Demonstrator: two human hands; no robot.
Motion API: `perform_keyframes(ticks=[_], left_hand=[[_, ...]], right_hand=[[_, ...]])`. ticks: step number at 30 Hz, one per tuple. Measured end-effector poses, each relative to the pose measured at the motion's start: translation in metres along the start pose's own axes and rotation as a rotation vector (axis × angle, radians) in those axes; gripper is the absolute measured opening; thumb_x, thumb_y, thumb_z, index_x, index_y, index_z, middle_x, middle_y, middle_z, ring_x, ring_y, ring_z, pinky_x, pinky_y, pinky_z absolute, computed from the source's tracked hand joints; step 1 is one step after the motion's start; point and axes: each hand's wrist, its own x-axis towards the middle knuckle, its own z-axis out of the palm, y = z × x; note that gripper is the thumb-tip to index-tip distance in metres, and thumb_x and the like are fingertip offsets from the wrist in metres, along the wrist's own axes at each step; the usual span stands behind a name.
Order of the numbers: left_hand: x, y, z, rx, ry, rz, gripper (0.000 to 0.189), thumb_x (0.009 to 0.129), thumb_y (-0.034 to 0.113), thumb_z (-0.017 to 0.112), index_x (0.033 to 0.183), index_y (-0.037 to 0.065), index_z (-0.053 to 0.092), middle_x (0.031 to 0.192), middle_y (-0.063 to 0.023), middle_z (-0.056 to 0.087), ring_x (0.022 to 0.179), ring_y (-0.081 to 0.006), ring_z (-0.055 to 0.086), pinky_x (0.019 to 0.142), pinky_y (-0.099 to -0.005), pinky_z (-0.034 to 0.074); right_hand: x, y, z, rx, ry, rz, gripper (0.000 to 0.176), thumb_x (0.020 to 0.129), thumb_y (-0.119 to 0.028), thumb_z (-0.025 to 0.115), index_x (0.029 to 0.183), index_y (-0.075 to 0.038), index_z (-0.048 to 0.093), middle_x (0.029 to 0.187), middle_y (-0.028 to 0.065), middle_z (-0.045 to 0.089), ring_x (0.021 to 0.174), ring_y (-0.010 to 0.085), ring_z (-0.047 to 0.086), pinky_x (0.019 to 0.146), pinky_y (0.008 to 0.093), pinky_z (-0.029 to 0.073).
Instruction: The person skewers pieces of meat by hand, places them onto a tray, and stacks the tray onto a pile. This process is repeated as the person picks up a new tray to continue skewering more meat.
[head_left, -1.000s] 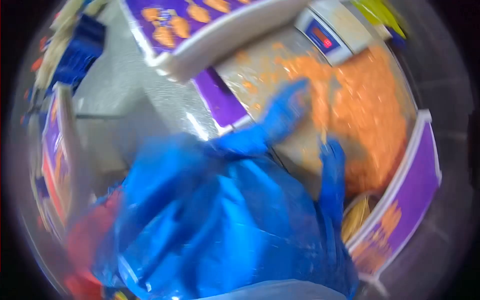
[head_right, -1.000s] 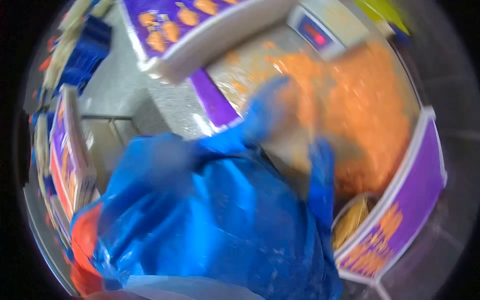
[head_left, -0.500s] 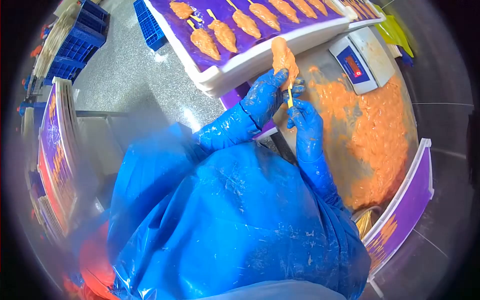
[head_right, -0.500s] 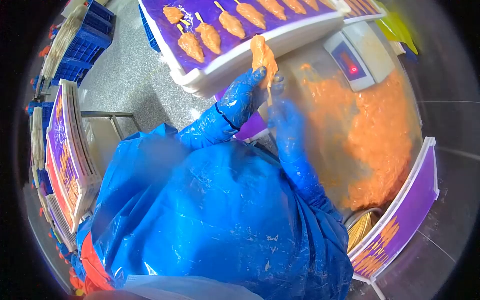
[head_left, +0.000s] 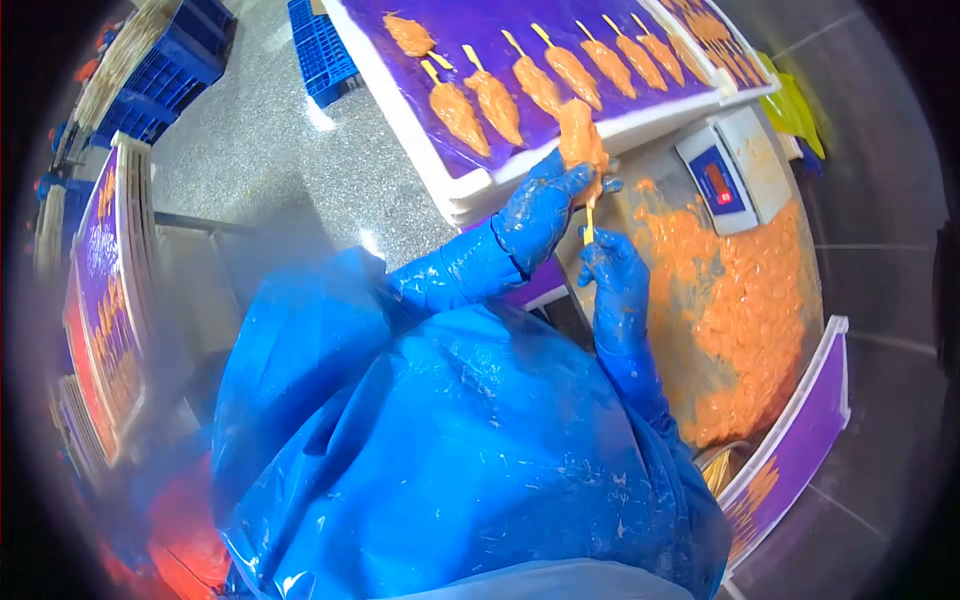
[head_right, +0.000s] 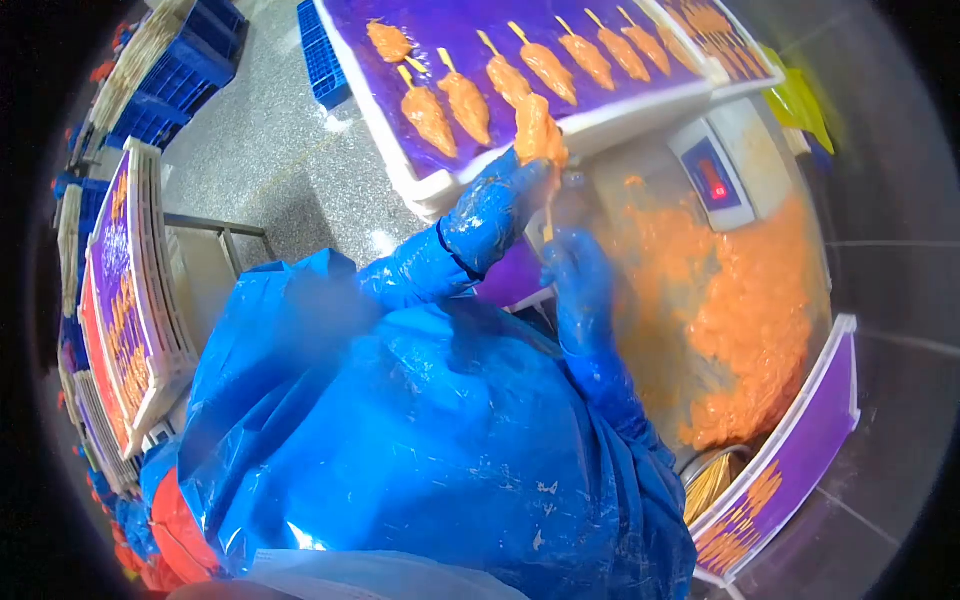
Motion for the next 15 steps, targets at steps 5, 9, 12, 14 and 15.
perform_keyframes(ticks=[5, 9, 12, 14, 15], left_hand=[[0.024, 0.034, -0.012, -0.035, -0.088, 0.026, 0.035, 0.1, 0.027, 0.05, 0.125, 0.002, 0.055, 0.105, -0.0068, 0.063, 0.096, -0.0141, 0.059, 0.085, -0.0288, 0.049], [0.033, 0.075, -0.03, 0.009, -0.023, 0.004, 0.044, 0.1, 0.026, 0.052, 0.137, 0.003, 0.045, 0.118, -0.0075, 0.058, 0.106, -0.0169, 0.057, 0.094, -0.0304, 0.045], [0.026, 0.106, -0.06, 0.083, 0.088, 0.087, 0.052, 0.099, 0.025, 0.053, 0.143, 0.003, 0.038, 0.128, -0.0097, 0.055, 0.116, -0.0205, 0.054, 0.102, -0.0322, 0.041], [0.021, 0.12, -0.087, 0.087, 0.151, 0.164, 0.055, 0.099, 0.026, 0.053, 0.145, 0.002, 0.036, 0.132, -0.0113, 0.054, 0.121, -0.0225, 0.052, 0.105, -0.0332, 0.039], [0.019, 0.129, -0.1, 0.153, 0.171, 0.232, 0.053, 0.099, 0.026, 0.052, 0.143, 0.0, 0.039, 0.136, -0.013, 0.052, 0.123, -0.0236, 0.052, 0.107, -0.0351, 0.037]], right_hand=[[0.012, -0.016, -0.009, 0.042, -0.18, -0.041, 0.021, 0.093, -0.011, 0.058, 0.11, 0.002, 0.059, 0.085, 0.0044, 0.058, 0.069, 0.0099, 0.054, 0.062, 0.0243, 0.046], [0.039, -0.043, -0.002, 0.055, -0.257, 0.013, 0.029, 0.094, -0.013, 0.059, 0.117, 0.004, 0.058, 0.086, 0.0038, 0.056, 0.068, 0.0086, 0.052, 0.061, 0.0228, 0.045], [0.097, -0.054, 0.018, 0.034, -0.333, 0.015, 0.033, 0.093, -0.014, 0.061, 0.121, 0.004, 0.057, 0.088, 0.0033, 0.057, 0.072, 0.0087, 0.054, 0.065, 0.0233, 0.046], [0.146, -0.058, 0.039, 0.01, -0.378, 0.049, 0.033, 0.092, -0.012, 0.062, 0.121, 0.003, 0.057, 0.089, 0.0036, 0.058, 0.073, 0.009, 0.055, 0.066, 0.023, 0.046], [0.171, -0.058, 0.052, 0.019, -0.406, 0.066, 0.032, 0.091, -0.012, 0.063, 0.12, 0.003, 0.058, 0.09, 0.0038, 0.059, 0.073, 0.0092, 0.055, 0.066, 0.0226, 0.046]])
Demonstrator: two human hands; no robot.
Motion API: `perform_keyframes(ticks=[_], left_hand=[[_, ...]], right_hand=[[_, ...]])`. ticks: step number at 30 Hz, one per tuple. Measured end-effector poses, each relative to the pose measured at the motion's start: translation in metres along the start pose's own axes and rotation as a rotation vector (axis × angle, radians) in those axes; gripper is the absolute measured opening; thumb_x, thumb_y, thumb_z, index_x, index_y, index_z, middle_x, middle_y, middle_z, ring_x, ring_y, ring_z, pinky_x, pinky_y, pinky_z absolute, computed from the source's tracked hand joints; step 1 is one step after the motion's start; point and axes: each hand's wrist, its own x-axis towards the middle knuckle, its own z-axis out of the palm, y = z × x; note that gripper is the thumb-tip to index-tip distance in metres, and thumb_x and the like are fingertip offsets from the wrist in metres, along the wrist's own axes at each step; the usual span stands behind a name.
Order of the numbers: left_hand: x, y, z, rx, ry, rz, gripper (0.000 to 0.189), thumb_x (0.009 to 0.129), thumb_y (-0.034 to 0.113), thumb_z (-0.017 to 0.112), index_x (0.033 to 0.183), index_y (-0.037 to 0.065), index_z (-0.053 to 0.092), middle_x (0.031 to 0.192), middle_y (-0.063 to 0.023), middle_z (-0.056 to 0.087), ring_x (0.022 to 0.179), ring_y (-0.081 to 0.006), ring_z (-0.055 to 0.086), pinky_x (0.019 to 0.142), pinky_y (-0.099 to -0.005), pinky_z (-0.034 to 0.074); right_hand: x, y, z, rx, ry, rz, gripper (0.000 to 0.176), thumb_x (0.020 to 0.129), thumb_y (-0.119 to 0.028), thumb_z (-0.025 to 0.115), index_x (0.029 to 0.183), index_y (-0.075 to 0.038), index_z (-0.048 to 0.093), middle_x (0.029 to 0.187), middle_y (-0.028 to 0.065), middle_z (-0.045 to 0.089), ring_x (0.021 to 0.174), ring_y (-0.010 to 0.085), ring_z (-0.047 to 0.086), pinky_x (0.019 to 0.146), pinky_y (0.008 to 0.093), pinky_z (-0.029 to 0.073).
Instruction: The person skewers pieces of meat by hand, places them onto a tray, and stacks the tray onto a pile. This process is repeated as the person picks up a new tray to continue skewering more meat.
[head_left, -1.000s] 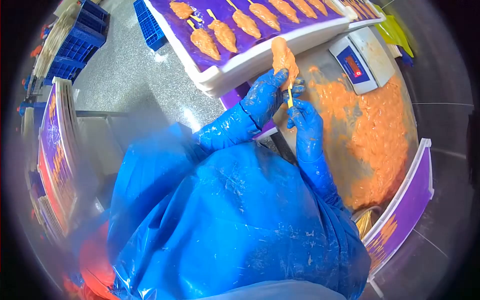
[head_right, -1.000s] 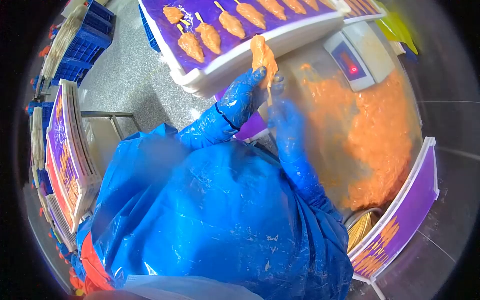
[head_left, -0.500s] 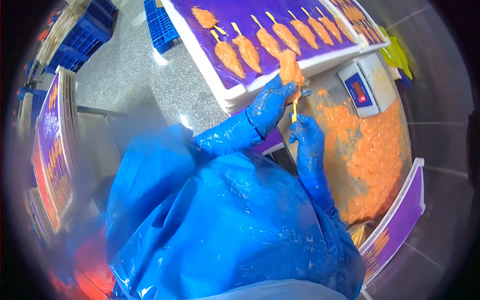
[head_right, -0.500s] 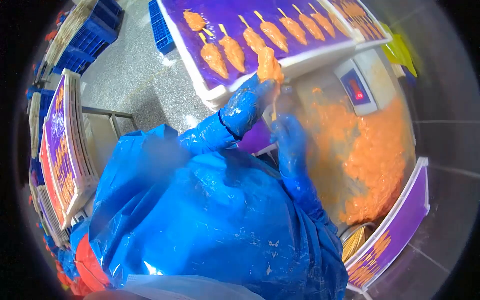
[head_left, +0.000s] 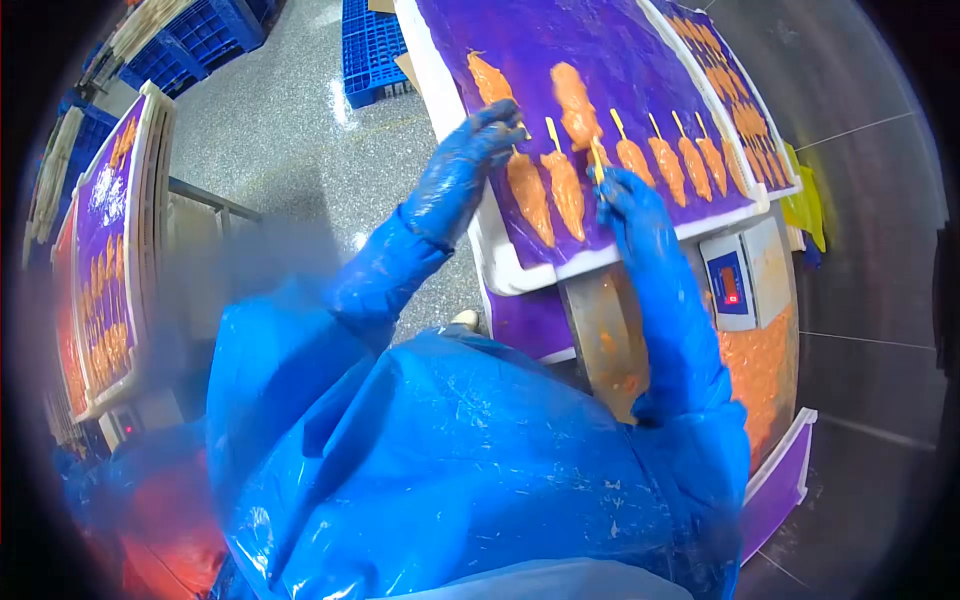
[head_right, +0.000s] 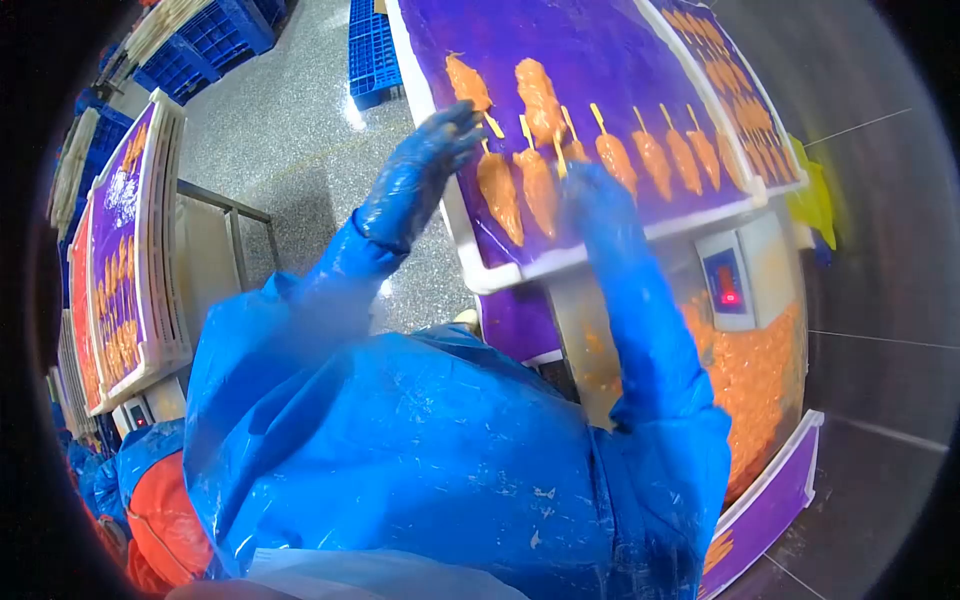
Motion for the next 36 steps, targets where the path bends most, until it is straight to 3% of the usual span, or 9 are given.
perform_keyframes(ticks=[9, 15, 21, 26, 28, 29, 30, 32, 36], left_hand=[[0.027, 0.005, -0.053, 0.329, 0.093, 0.264, 0.04, 0.1, 0.024, 0.049, 0.131, 0.0, 0.054, 0.125, -0.0133, 0.061, 0.121, -0.0234, 0.054, 0.108, -0.0376, 0.037], [0.102, -0.004, -0.057, 1.528, -0.121, 0.662, 0.041, 0.095, 0.021, 0.055, 0.134, 0.008, 0.053, 0.134, -0.0147, 0.055, 0.131, -0.0329, 0.046, 0.111, -0.0485, 0.031], [0.141, -0.019, -0.038, 1.976, -0.397, 0.393, 0.049, 0.089, 0.028, 0.057, 0.133, 0.007, 0.051, 0.141, -0.0152, 0.047, 0.137, -0.035, 0.037, 0.112, -0.0529, 0.027], [0.161, -0.043, -0.07, 1.627, -0.702, 0.762, 0.057, 0.091, 0.032, 0.058, 0.14, 0.005, 0.045, 0.139, -0.0192, 0.049, 0.12, -0.0317, 0.054, 0.1, -0.0428, 0.045], [0.142, -0.023, -0.033, 0.632, -0.362, -0.536, 0.039, 0.098, 0.022, 0.052, 0.133, 0.007, 0.05, 0.113, -0.0063, 0.064, 0.074, -0.0118, 0.058, 0.06, -0.0222, 0.047], [0.137, -0.008, -0.022, 0.357, -0.376, -0.645, 0.04, 0.098, 0.015, 0.049, 0.137, 0.007, 0.048, 0.119, -0.0058, 0.063, 0.084, -0.011, 0.061, 0.064, -0.0225, 0.048], [0.119, 0.007, -0.013, 1.071, -0.51, -0.06, 0.044, 0.099, 0.016, 0.049, 0.142, 0.006, 0.044, 0.134, -0.0059, 0.056, 0.097, -0.0106, 0.061, 0.067, -0.0219, 0.048], [0.11, 0.027, -0.004, 1.225, -0.689, 0.237, 0.046, 0.103, 0.018, 0.045, 0.147, 0.003, 0.038, 0.144, -0.0051, 0.048, 0.117, -0.012, 0.053, 0.085, -0.0234, 0.047], [-0.009, 0.038, 0.065, 0.974, -0.628, 0.015, 0.045, 0.104, 0.024, 0.039, 0.142, 0.0, 0.044, 0.147, -0.0131, 0.044, 0.138, -0.0231, 0.036, 0.117, -0.0401, 0.021]], right_hand=[[0.141, 0.022, -0.002, -0.359, 0.061, 0.032, 0.015, 0.082, -0.005, 0.068, 0.096, -0.001, 0.065, 0.076, 0.0051, 0.064, 0.06, 0.0115, 0.057, 0.053, 0.0275, 0.047], [0.142, 0.023, 0.001, -0.434, 0.027, -0.011, 0.012, 0.081, -0.006, 0.068, 0.093, -0.005, 0.065, 0.069, 0.0049, 0.062, 0.057, 0.0121, 0.057, 0.05, 0.0305, 0.046], [0.124, 0.012, 0.011, -0.489, 0.183, -0.012, 0.007, 0.084, -0.012, 0.068, 0.085, -0.005, 0.065, 0.065, 0.0055, 0.062, 0.053, 0.0142, 0.058, 0.048, 0.0314, 0.047], [0.045, 0.022, 0.016, -0.413, 0.133, -0.307, 0.019, 0.093, -0.022, 0.064, 0.103, -0.006, 0.065, 0.086, 0.0009, 0.062, 0.067, 0.0081, 0.058, 0.055, 0.0243, 0.049], [-0.008, 0.039, 0.013, -0.234, 0.145, -0.368, 0.021, 0.095, -0.024, 0.063, 0.106, -0.006, 0.065, 0.085, 0.001, 0.064, 0.069, 0.0077, 0.058, 0.06, 0.0259, 0.05], [-0.049, 0.036, 0.011, -0.279, 0.196, -0.307, 0.018, 0.096, -0.021, 0.062, 0.104, -0.006, 0.066, 0.081, 0.0022, 0.064, 0.067, 0.0081, 0.058, 0.061, 0.027, 0.05], [-0.072, 0.045, 0.017, -0.2, 0.335, -0.405, 0.011, 0.091, -0.012, 0.062, 0.095, -0.003, 0.065, 0.074, 0.0109, 0.064, 0.064, 0.0178, 0.059, 0.064, 0.0348, 0.05], [-0.125, 0.08, 0.011, -0.179, 0.434, -0.367, 0.014, 0.095, -0.015, 0.06, 0.103, -0.004, 0.066, 0.083, 0.006, 0.066, 0.07, 0.0096, 0.061, 0.064, 0.028, 0.051], [-0.235, 0.168, -0.015, -0.104, 0.749, -0.086, 0.011, 0.094, -0.012, 0.06, 0.1, -0.004, 0.065, 0.087, 0.0052, 0.066, 0.072, 0.011, 0.062, 0.064, 0.0287, 0.052]])
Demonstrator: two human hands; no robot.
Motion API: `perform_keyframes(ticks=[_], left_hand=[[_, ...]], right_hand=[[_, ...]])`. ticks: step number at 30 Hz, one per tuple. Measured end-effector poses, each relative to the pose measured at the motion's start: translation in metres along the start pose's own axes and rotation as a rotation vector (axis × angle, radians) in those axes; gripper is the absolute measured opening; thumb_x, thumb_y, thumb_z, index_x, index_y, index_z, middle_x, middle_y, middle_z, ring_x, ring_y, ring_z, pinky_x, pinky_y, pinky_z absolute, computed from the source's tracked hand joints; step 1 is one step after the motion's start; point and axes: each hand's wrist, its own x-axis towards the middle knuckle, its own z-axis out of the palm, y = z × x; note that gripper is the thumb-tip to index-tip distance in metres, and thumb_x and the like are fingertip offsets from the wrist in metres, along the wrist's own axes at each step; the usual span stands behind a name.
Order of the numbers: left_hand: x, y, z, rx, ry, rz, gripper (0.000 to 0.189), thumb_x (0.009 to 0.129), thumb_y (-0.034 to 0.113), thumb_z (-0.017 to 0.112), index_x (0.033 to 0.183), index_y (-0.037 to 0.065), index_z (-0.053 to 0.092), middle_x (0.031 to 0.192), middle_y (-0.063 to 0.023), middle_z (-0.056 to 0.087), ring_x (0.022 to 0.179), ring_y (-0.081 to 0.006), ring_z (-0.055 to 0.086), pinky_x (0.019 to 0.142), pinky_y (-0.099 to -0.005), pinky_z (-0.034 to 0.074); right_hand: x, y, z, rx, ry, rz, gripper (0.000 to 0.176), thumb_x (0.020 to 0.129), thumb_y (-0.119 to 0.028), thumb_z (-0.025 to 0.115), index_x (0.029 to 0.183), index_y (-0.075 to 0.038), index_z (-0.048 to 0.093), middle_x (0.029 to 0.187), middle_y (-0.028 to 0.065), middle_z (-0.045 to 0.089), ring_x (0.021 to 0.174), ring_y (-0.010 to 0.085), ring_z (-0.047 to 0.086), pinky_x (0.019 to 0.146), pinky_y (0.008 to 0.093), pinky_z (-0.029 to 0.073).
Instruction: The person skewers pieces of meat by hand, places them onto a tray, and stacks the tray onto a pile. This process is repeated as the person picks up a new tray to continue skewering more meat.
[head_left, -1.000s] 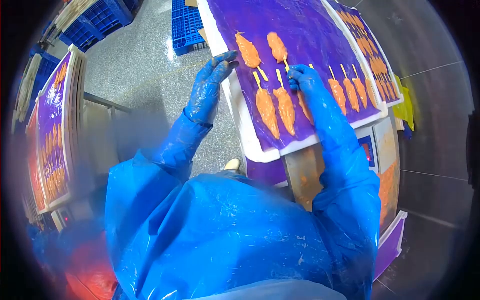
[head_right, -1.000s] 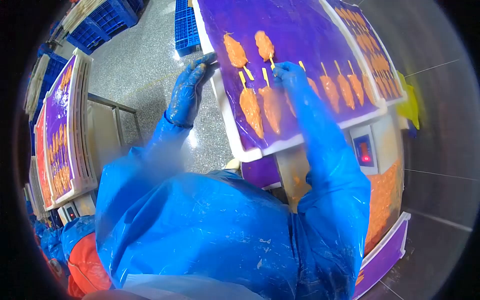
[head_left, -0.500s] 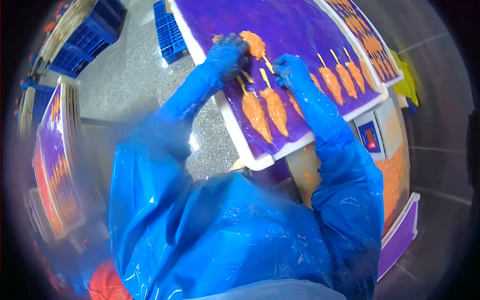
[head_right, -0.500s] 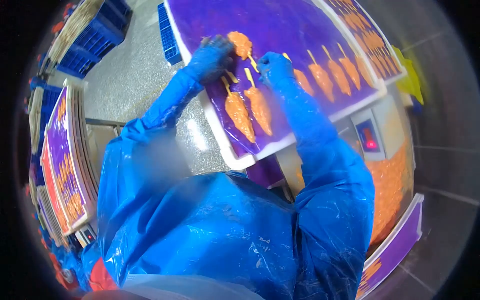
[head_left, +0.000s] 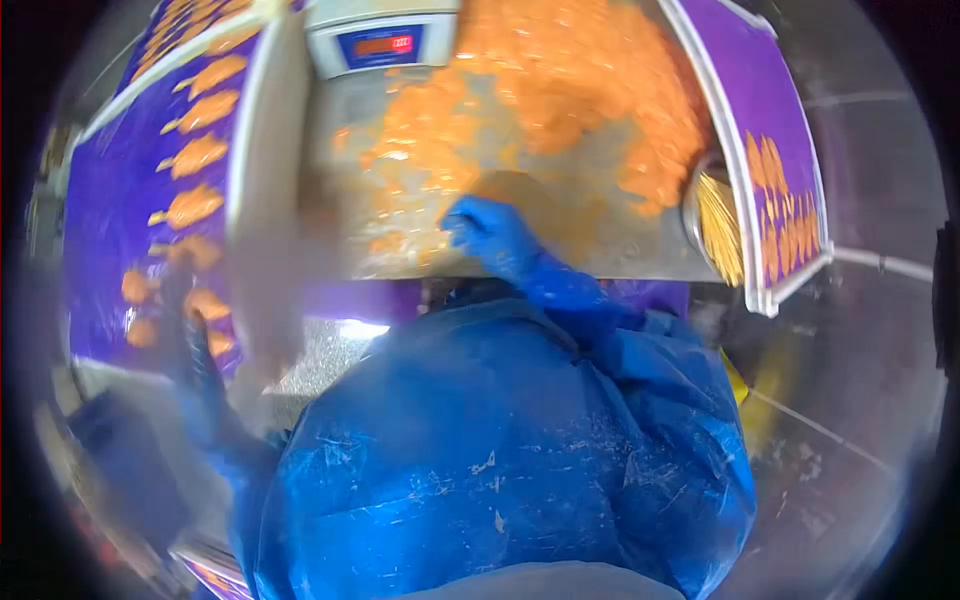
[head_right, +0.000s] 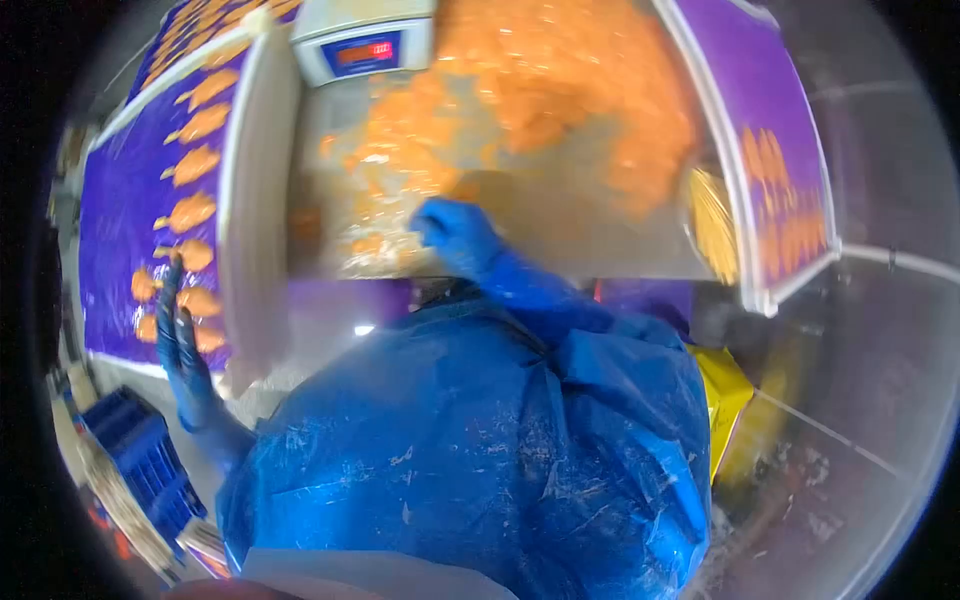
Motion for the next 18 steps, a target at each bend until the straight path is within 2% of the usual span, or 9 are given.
perform_keyframes(ticks=[2, 4, 6, 7, 10, 12, 14, 16, 18], left_hand=[[-0.029, -0.033, 0.063, 0.265, -0.133, 0.077, 0.045, 0.1, 0.015, 0.051, 0.14, -0.002, 0.044, 0.146, -0.0161, 0.045, 0.132, -0.0242, 0.045, 0.111, -0.0371, 0.034], [-0.001, 0.018, 0.176, 0.033, -0.46, 0.111, 0.046, 0.094, 0.027, 0.051, 0.129, -0.003, 0.056, 0.136, -0.0195, 0.054, 0.133, -0.0295, 0.045, 0.113, -0.0412, 0.03], [0.022, -0.005, 0.272, 0.081, -0.613, 0.265, 0.032, 0.098, 0.014, 0.048, 0.124, -0.001, 0.059, 0.129, -0.0155, 0.06, 0.119, -0.027, 0.056, 0.104, -0.0385, 0.041], [0.045, -0.05, 0.235, 0.022, -0.626, 0.288, 0.032, 0.098, 0.016, 0.049, 0.121, -0.001, 0.061, 0.129, -0.0161, 0.06, 0.119, -0.0272, 0.056, 0.104, -0.0388, 0.041], [0.041, -0.04, 0.376, -0.081, -0.66, 0.44, 0.032, 0.096, 0.019, 0.052, 0.12, 0.002, 0.063, 0.127, -0.0162, 0.06, 0.12, -0.0281, 0.056, 0.102, -0.0387, 0.043], [0.037, -0.029, 0.428, -0.258, -0.834, 0.586, 0.036, 0.092, 0.021, 0.058, 0.124, 0.004, 0.06, 0.124, -0.0165, 0.061, 0.119, -0.0306, 0.056, 0.103, -0.0394, 0.042], [0.037, -0.026, 0.462, 0.068, -0.776, 0.999, 0.04, 0.087, 0.021, 0.062, 0.125, 0.008, 0.06, 0.126, -0.0157, 0.06, 0.118, -0.0345, 0.054, 0.105, -0.0433, 0.039], [0.039, -0.017, 0.51, 0.204, -0.659, 1.206, 0.039, 0.084, 0.021, 0.063, 0.122, 0.012, 0.062, 0.127, -0.015, 0.059, 0.117, -0.0355, 0.054, 0.105, -0.0465, 0.038], [0.03, -0.011, 0.538, 0.274, -0.616, 1.124, 0.038, 0.084, 0.02, 0.062, 0.121, 0.013, 0.063, 0.126, -0.0145, 0.058, 0.117, -0.0347, 0.054, 0.102, -0.0459, 0.041]], right_hand=[[-0.043, 0.045, -0.103, -0.188, 0.185, 0.137, 0.013, 0.092, -0.014, 0.063, 0.099, -0.003, 0.065, 0.084, 0.0053, 0.065, 0.069, 0.0113, 0.061, 0.063, 0.0284, 0.051], [-0.071, 0.088, -0.192, -0.579, 0.405, 0.102, 0.013, 0.089, -0.011, 0.063, 0.099, -0.003, 0.064, 0.086, 0.009, 0.065, 0.068, 0.0182, 0.063, 0.064, 0.0318, 0.052], [-0.092, 0.149, -0.264, -0.804, 0.663, -0.128, 0.02, 0.086, -0.009, 0.063, 0.106, -0.003, 0.064, 0.099, 0.0157, 0.066, 0.085, 0.0305, 0.066, 0.077, 0.0377, 0.053], [-0.085, 0.116, -0.193, -0.833, 0.691, -0.101, 0.02, 0.086, -0.009, 0.063, 0.106, -0.003, 0.064, 0.099, 0.0157, 0.066, 0.085, 0.0305, 0.066, 0.077, 0.0377, 0.053], [-0.136, 0.118, -0.249, -0.901, 0.65, -0.111, 0.038, 0.086, -0.009, 0.061, 0.124, -0.004, 0.059, 0.118, 0.0227, 0.061, 0.114, 0.0396, 0.056, 0.1, 0.0451, 0.043], [-0.156, 0.095, -0.264, -1.047, 0.779, -0.072, 0.039, 0.085, -0.009, 0.062, 0.123, -0.004, 0.058, 0.118, 0.0227, 0.061, 0.112, 0.0397, 0.057, 0.097, 0.0455, 0.044], [-0.164, 0.074, -0.254, -1.174, 0.889, -0.038, 0.039, 0.084, -0.01, 0.063, 0.122, -0.003, 0.058, 0.118, 0.0226, 0.061, 0.11, 0.0398, 0.058, 0.094, 0.0458, 0.046], [-0.163, 0.072, -0.267, -1.152, 0.788, 0.458, 0.037, 0.081, -0.016, 0.068, 0.114, -0.004, 0.058, 0.111, 0.0216, 0.062, 0.102, 0.0398, 0.061, 0.085, 0.0474, 0.05], [-0.159, 0.08, -0.271, -1.25, 0.747, 0.452, 0.036, 0.079, -0.019, 0.07, 0.11, -0.004, 0.057, 0.105, 0.0208, 0.062, 0.096, 0.0394, 0.062, 0.08, 0.048, 0.05]])
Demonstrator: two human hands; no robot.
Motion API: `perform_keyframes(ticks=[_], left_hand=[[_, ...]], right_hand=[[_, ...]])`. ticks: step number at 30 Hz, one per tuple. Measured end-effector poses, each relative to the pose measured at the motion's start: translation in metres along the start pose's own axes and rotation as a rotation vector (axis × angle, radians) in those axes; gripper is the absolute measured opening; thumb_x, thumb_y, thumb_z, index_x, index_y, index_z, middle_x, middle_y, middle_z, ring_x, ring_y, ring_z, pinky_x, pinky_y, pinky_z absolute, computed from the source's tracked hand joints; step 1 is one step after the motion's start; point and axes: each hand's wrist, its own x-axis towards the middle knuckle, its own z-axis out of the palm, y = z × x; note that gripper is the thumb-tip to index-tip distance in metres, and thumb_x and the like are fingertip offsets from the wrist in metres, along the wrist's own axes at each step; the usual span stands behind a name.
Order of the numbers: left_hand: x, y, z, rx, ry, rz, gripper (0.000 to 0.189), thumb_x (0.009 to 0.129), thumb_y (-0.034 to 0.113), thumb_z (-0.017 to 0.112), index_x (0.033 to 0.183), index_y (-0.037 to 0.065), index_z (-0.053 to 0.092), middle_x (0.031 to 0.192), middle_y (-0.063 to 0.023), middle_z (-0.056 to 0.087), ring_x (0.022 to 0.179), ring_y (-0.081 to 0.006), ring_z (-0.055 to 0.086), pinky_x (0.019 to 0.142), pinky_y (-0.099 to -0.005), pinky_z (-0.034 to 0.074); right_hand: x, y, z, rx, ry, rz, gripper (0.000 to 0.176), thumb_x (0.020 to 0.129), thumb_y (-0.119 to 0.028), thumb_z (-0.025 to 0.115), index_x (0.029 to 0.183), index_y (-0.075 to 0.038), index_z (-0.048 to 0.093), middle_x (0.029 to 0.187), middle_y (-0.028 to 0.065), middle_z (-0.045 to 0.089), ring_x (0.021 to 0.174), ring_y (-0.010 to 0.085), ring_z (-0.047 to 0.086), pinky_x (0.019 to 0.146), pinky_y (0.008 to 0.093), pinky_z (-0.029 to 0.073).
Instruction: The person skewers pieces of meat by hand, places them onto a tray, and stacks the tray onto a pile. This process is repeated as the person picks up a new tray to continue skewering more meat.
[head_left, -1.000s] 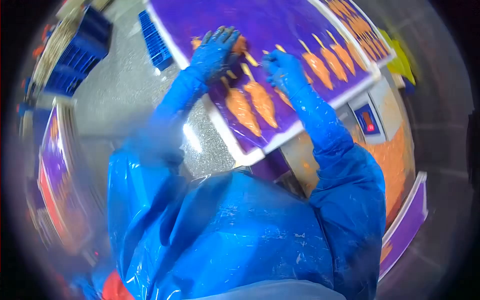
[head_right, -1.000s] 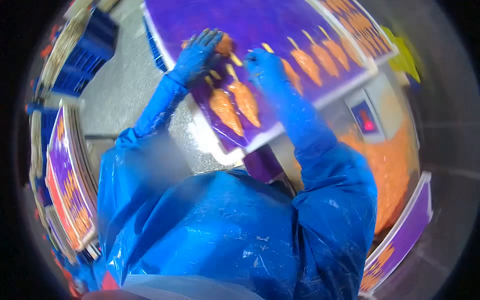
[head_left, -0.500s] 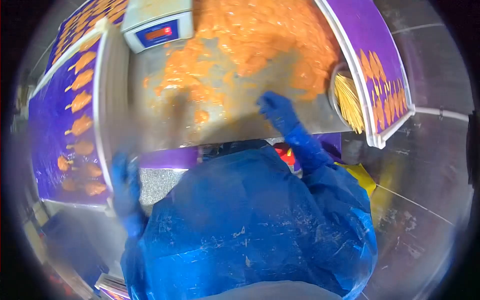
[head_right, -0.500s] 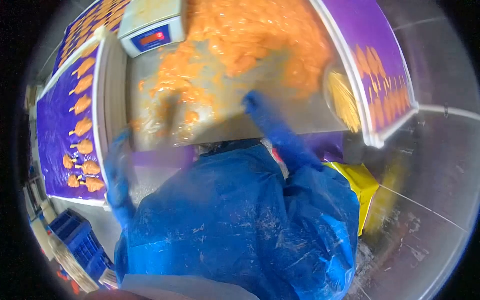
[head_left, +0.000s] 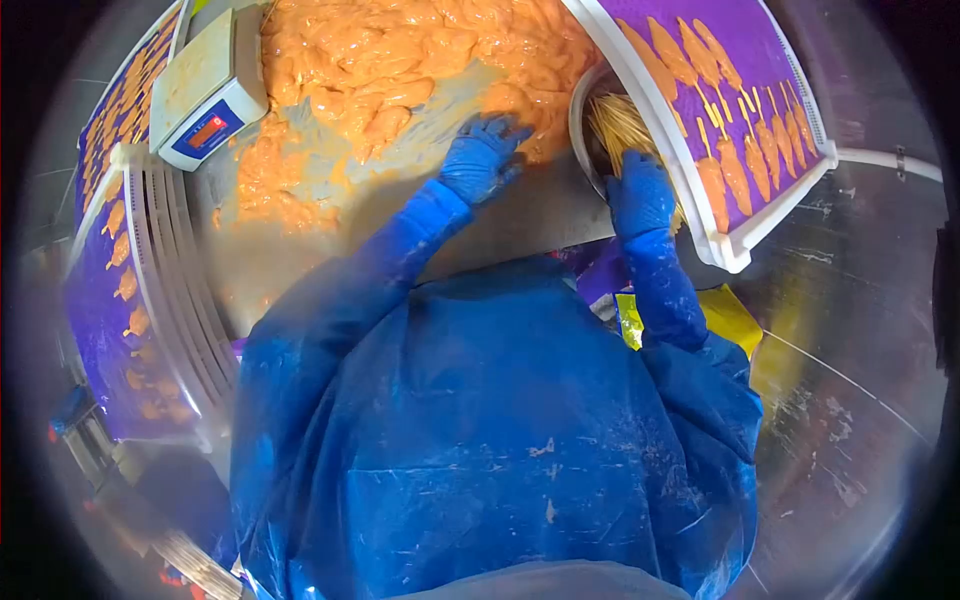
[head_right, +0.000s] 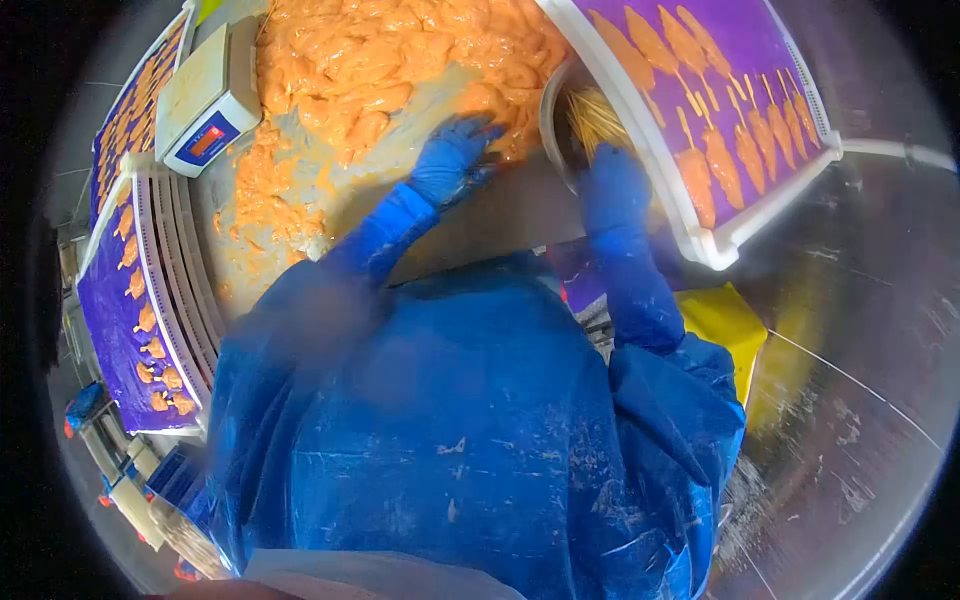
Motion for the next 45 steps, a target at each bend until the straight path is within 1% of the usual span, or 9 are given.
perform_keyframes(ticks=[11, 16, 20, 27, 31, 35, 38, 42, 45], left_hand=[[-0.073, -0.06, -0.007, 0.032, 0.099, -0.129, 0.021, 0.078, 0.017, 0.063, 0.098, 0.015, 0.067, 0.108, -0.0108, 0.064, 0.097, -0.0339, 0.06, 0.084, -0.0449, 0.05], [-0.101, -0.07, -0.039, -0.104, 0.213, -0.457, 0.019, 0.083, 0.015, 0.063, 0.1, 0.01, 0.069, 0.106, -0.0165, 0.066, 0.1, -0.037, 0.061, 0.086, -0.0453, 0.05], [-0.061, -0.039, -0.028, -0.031, 0.207, -0.281, 0.026, 0.079, 0.018, 0.068, 0.105, 0.011, 0.066, 0.099, -0.016, 0.066, 0.099, -0.0349, 0.06, 0.086, -0.0444, 0.047], [-0.064, -0.073, -0.053, -0.22, 0.036, -0.391, 0.02, 0.076, 0.016, 0.068, 0.094, 0.009, 0.061, 0.093, -0.0169, 0.061, 0.09, -0.0386, 0.058, 0.073, -0.0471, 0.047], [-0.07, -0.076, -0.059, 0.026, -0.089, -0.371, 0.02, 0.076, 0.015, 0.066, 0.093, 0.008, 0.059, 0.096, -0.0183, 0.061, 0.087, -0.04, 0.058, 0.072, -0.0469, 0.048], [-0.093, -0.06, -0.073, 0.131, 0.031, -0.289, 0.037, 0.073, 0.011, 0.063, 0.11, 0.012, 0.062, 0.103, -0.0156, 0.064, 0.094, -0.0353, 0.062, 0.076, -0.0484, 0.051], [-0.135, -0.074, -0.055, 0.216, 0.126, 0.073, 0.046, 0.076, 0.008, 0.061, 0.122, 0.013, 0.061, 0.114, -0.0159, 0.064, 0.104, -0.0349, 0.062, 0.088, -0.0466, 0.051], [-0.187, -0.083, -0.069, -0.071, 0.068, -0.073, 0.054, 0.077, 0.008, 0.061, 0.131, 0.013, 0.056, 0.125, -0.015, 0.061, 0.111, -0.0352, 0.06, 0.097, -0.0449, 0.047], [-0.176, -0.064, -0.103, -0.059, 0.22, -0.354, 0.043, 0.081, 0.009, 0.06, 0.124, 0.011, 0.061, 0.124, -0.0137, 0.063, 0.112, -0.0348, 0.059, 0.097, -0.044, 0.047]], right_hand=[[0.018, 0.015, 0.027, 0.028, 0.313, -0.173, 0.027, 0.081, -0.014, 0.057, 0.107, -0.006, 0.059, 0.092, 0.0236, 0.066, 0.083, 0.0405, 0.065, 0.072, 0.0531, 0.05], [0.021, 0.019, -0.003, -0.036, 0.092, 0.041, 0.024, 0.087, -0.014, 0.051, 0.11, -0.012, 0.058, 0.084, 0.0215, 0.067, 0.067, 0.0431, 0.064, 0.058, 0.0545, 0.048], [0.02, 0.037, 0.0, -0.057, 0.177, 0.07, 0.028, 0.091, -0.018, 0.05, 0.118, -0.013, 0.053, 0.083, 0.0186, 0.067, 0.074, 0.04, 0.066, 0.065, 0.0501, 0.051], [-0.003, 0.021, 0.001, 0.08, 0.271, 0.062, 0.024, 0.097, -0.026, 0.054, 0.111, -0.007, 0.057, 0.092, 0.0255, 0.066, 0.081, 0.0443, 0.065, 0.067, 0.0512, 0.049], [-0.018, 0.024, 0.006, 0.426, 0.187, 0.165, 0.028, 0.096, -0.024, 0.061, 0.111, -0.002, 0.057, 0.089, 0.0116, 0.065, 0.086, 0.022, 0.065, 0.073, 0.0351, 0.052], [-0.036, -0.029, 0.023, 1.021, 0.146, 0.248, 0.019, 0.098, -0.023, 0.059, 0.103, -0.005, 0.058, 0.07, -0.004, 0.046, 0.061, 0.0046, 0.041, 0.05, 0.0227, 0.034], [-0.044, -0.081, 0.036, 1.164, -0.147, 0.289, 0.018, 0.098, -0.021, 0.058, 0.107, -0.006, 0.058, 0.07, -0.0056, 0.044, 0.059, 0.0035, 0.039, 0.048, 0.0206, 0.032], [-0.058, -0.104, 0.062, 1.204, -0.371, 0.256, 0.018, 0.097, -0.017, 0.059, 0.11, -0.006, 0.057, 0.071, -0.0065, 0.042, 0.059, 0.003, 0.039, 0.049, 0.0201, 0.032], [-0.065, -0.103, 0.112, 1.084, -0.289, -0.069, 0.015, 0.096, -0.014, 0.059, 0.108, -0.006, 0.059, 0.074, -0.0055, 0.046, 0.061, 0.0044, 0.043, 0.052, 0.0214, 0.036]])
